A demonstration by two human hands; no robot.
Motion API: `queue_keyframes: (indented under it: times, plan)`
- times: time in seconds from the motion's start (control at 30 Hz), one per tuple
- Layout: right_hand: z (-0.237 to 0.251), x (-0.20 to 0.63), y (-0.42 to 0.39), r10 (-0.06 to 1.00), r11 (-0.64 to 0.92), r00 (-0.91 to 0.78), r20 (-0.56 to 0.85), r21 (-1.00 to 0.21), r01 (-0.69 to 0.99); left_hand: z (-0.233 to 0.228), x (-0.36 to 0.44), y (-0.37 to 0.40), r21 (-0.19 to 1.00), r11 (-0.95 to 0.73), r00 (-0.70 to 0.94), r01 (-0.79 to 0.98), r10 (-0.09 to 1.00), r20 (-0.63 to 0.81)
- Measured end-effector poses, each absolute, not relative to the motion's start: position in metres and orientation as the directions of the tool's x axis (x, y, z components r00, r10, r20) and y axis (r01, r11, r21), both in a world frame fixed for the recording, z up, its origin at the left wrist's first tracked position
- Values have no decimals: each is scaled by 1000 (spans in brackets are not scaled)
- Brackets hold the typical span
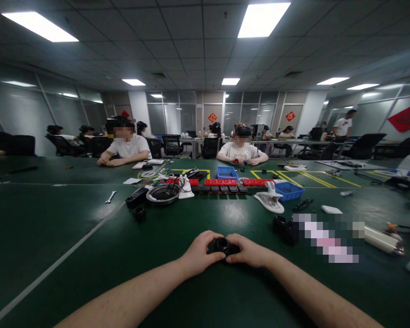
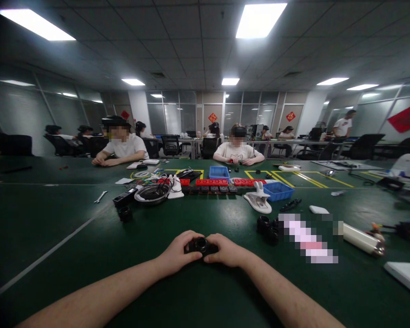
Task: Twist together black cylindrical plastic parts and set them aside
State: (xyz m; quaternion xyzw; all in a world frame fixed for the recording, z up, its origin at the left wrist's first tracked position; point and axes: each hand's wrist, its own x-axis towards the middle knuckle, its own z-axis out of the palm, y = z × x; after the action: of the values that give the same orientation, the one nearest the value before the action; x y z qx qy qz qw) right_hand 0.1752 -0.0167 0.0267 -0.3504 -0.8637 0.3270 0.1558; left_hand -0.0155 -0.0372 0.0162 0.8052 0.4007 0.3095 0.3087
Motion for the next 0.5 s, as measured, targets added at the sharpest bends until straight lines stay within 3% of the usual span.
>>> queue_keyframes:
  times: [0.17,0.3,0.43,0.5]
  plan:
    - [15,167,-20,818,482,-573,55,-611,628,13,-13,-38,744,-452,423,492,871,249]
    - [7,153,-26,908,415,-393,146,-435,799,7,-10,-37,719,-388,282,577,920,271]
    - [9,146,-34,909,403,-352,224,-256,879,6,-7,-37,711,-382,241,590,924,297]
    - [10,147,-35,885,451,-390,253,-261,854,7,-8,-37,726,-403,276,556,914,296]
